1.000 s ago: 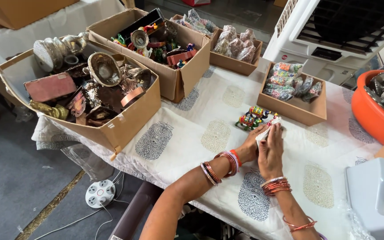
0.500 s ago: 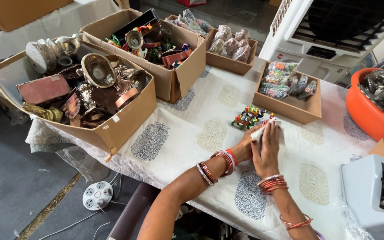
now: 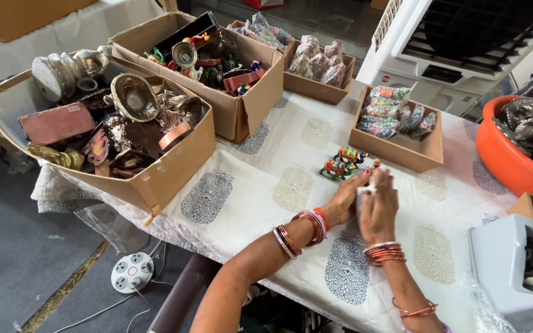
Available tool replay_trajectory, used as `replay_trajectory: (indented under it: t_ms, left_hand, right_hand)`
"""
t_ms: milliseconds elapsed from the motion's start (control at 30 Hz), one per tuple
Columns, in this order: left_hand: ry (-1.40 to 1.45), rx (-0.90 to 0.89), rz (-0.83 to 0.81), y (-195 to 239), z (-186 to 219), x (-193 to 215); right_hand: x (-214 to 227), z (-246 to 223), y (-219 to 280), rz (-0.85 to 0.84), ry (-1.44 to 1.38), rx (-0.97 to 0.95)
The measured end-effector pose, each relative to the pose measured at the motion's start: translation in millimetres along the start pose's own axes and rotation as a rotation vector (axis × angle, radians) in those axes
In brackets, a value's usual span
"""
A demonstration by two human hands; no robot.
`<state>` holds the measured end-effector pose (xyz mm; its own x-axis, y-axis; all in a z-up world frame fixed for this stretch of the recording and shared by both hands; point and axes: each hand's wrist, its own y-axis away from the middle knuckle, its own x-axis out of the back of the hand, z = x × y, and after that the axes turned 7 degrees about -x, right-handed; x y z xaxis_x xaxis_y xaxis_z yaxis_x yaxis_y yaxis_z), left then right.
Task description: The person selects two small colorful elephant figurines from a cardboard box and places them on a table. They then use a white cloth to wipe each figurine individually, rotating them to clean multiple sides. The cleaned figurines remain on the table.
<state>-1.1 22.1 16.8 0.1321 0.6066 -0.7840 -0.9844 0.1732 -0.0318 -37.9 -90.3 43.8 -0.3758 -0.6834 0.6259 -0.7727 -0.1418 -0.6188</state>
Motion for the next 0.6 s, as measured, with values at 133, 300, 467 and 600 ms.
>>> replay_trajectory:
  t_ms: [133, 300, 467, 600]
  left_hand:
    - [0.112, -0.044, -0.037, -2, -1, 4]
    - [-0.078, 0.100, -0.157, 6, -12, -3]
    - [-0.073, 0.142, -0.268, 14, 10, -18]
    - [0.110, 0.155, -0.229, 15, 12, -19]
  right_hand:
    - [10, -23, 1, -0.008, 0.141, 0.097]
    - [0, 74, -15, 0.052, -0.373, -0.386]
    - [-14, 134, -21, 0.002, -1.068, -0.947]
    - [-8, 102, -19, -0.070, -1.293, -1.027]
